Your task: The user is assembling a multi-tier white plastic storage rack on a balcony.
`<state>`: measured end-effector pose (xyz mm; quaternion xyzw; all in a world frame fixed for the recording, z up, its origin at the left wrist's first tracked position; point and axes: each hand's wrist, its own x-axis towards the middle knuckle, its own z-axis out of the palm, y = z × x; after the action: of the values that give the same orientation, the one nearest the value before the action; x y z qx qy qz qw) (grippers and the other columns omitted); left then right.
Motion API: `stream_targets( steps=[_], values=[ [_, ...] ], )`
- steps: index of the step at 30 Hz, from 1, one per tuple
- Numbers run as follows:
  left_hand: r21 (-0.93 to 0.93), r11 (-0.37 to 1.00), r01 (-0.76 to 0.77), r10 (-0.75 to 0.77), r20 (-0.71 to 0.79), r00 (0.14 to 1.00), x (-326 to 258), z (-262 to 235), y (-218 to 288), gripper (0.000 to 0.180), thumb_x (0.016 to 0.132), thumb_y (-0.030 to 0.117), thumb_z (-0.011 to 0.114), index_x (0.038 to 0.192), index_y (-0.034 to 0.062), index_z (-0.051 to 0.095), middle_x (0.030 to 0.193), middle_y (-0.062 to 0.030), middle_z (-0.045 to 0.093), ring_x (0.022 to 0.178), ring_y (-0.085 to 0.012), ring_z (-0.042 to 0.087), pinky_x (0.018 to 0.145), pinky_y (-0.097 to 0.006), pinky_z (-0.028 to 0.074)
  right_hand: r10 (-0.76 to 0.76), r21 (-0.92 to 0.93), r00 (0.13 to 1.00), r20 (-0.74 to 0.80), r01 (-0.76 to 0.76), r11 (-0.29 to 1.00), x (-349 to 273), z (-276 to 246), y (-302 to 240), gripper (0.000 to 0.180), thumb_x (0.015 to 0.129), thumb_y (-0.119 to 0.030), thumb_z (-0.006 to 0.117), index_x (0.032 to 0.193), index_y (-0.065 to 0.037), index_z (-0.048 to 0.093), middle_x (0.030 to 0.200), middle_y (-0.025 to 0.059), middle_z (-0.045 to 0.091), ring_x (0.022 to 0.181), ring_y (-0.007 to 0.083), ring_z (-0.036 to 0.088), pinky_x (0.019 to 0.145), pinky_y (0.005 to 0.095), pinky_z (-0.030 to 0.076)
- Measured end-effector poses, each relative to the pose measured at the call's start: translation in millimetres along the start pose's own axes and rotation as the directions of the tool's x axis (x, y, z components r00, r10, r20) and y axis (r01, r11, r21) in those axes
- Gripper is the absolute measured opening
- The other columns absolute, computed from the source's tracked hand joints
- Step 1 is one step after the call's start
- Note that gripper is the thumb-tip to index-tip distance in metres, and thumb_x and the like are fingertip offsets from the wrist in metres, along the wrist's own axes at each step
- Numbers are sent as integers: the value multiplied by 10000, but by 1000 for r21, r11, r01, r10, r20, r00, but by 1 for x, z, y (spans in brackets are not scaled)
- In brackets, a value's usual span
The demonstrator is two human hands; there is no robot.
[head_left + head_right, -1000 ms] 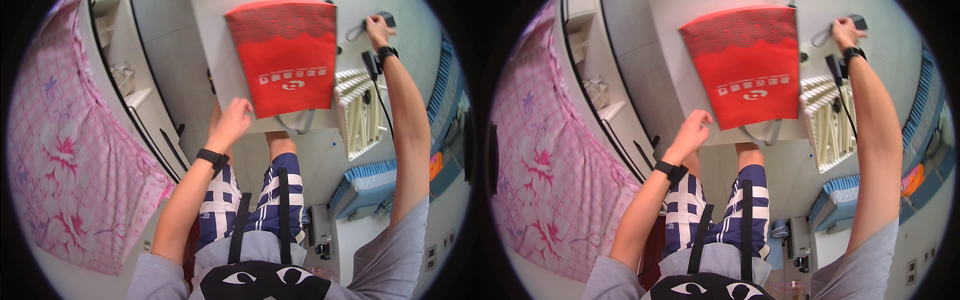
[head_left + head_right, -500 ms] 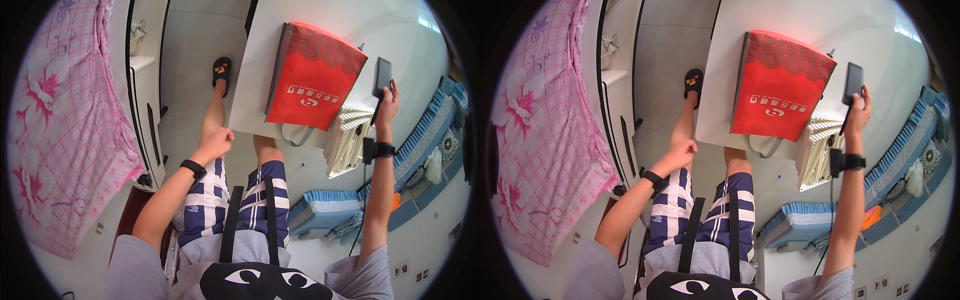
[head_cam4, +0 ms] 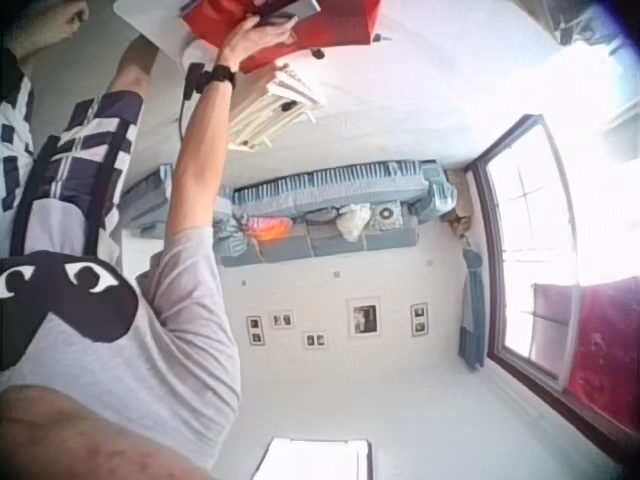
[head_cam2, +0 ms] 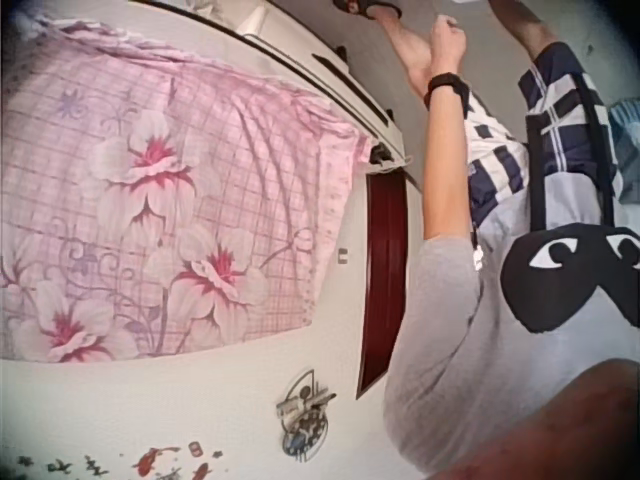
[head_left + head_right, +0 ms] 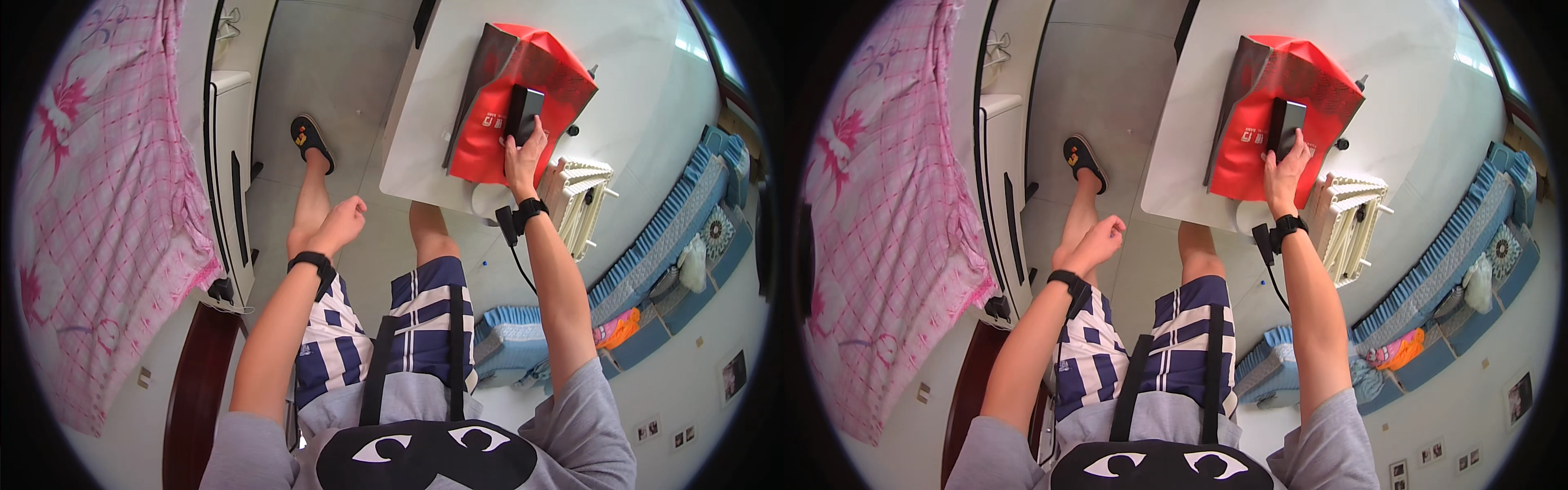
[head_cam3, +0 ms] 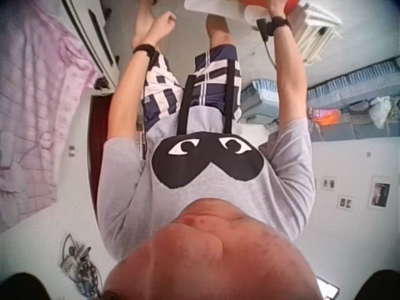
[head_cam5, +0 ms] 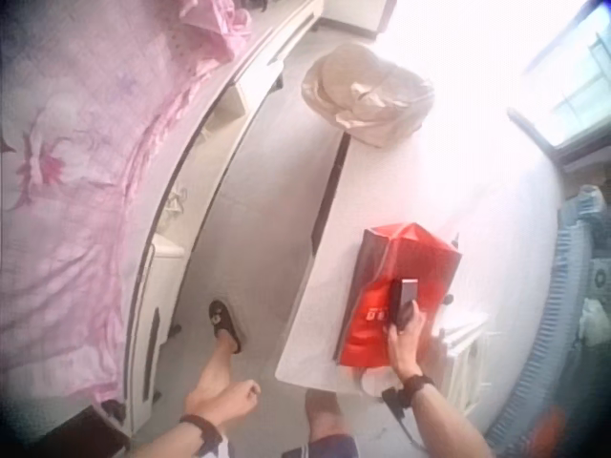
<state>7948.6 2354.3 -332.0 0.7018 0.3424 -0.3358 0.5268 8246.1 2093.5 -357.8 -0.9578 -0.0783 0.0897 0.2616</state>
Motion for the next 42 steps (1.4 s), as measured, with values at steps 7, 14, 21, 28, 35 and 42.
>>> stream_targets(
  steps=[7, 14, 21, 28, 35, 42],
  values=[
    [451, 890, 65, -248, 358, 900, 164, -33, -34, 265, 836, 170, 548, 1045, 35, 640, 1095, -222, 646, 1051, -382, 605, 882, -427, 489, 19, -181, 953, -302, -76, 981, -2, 52, -3, 731, 785, -138, 639, 1426, -57, 298, 1341, 232, 411, 1278, 440, 339, 1074, 530, 256],
    [599, 801, 24, -126, 129, 984, 312, -72, -85, 361, 886, 112, 470, 1238, 36, 475, 1121, -280, 608, 1080, -434, 572, 900, -499, 471, 38, -100, 911, -411, -87, 991, -9, 63, 13, 678, 787, -70, 669, 1394, -9, 374, 1347, 179, 427, 1232, 322, 418, 1061, 415, 322],
    [616, 785, -63, -95, 220, 971, 361, -6, -132, 528, 885, -18, 463, 1388, 121, 377, 1296, -303, 476, 1031, -477, 582, 869, -498, 504, 4, -51, 924, -382, -25, 998, -11, 31, 15, 614, 868, -51, 655, 1397, 11, 350, 1210, 128, 501, 1076, 223, 510, 947, 336, 425],
    [604, 795, -43, -4, 76, 997, 387, 25, -167, 502, 861, -56, 502, 1336, 71, 403, 1368, -245, 373, 988, -467, 593, 790, -489, 539, 19, -27, 882, -471, -36, 999, -21, 41, 12, 594, 905, -89, 623, 1404, -23, 306, 1342, 120, 441, 1186, 223, 469, 1033, 350, 362],
    [436, 879, -195, 221, -10, 975, 341, -18, -114, 514, 821, -71, 470, 1322, 41, 444, 1333, -215, 422, 1093, -432, 534, 883, -428, 495, -101, -190, 880, -464, 13, 982, -13, 39, 11, 605, 806, -4, 632, 1347, 6, 359, 1355, 169, 378, 1270, 300, 377, 1095, 434, 276],
    [443, 782, -438, 582, -267, 768, 189, -65, 102, 533, 795, -89, 446, 1279, 120, 522, 1310, -144, 482, 990, -342, 601, 792, -417, 508, -32, -71, 923, -383, 5, 997, -4, 6, -9, 631, 764, 5, 643, 1342, -31, 394, 1339, 255, 354, 1200, 442, 420, 1000, 476, 398]
  ],
)
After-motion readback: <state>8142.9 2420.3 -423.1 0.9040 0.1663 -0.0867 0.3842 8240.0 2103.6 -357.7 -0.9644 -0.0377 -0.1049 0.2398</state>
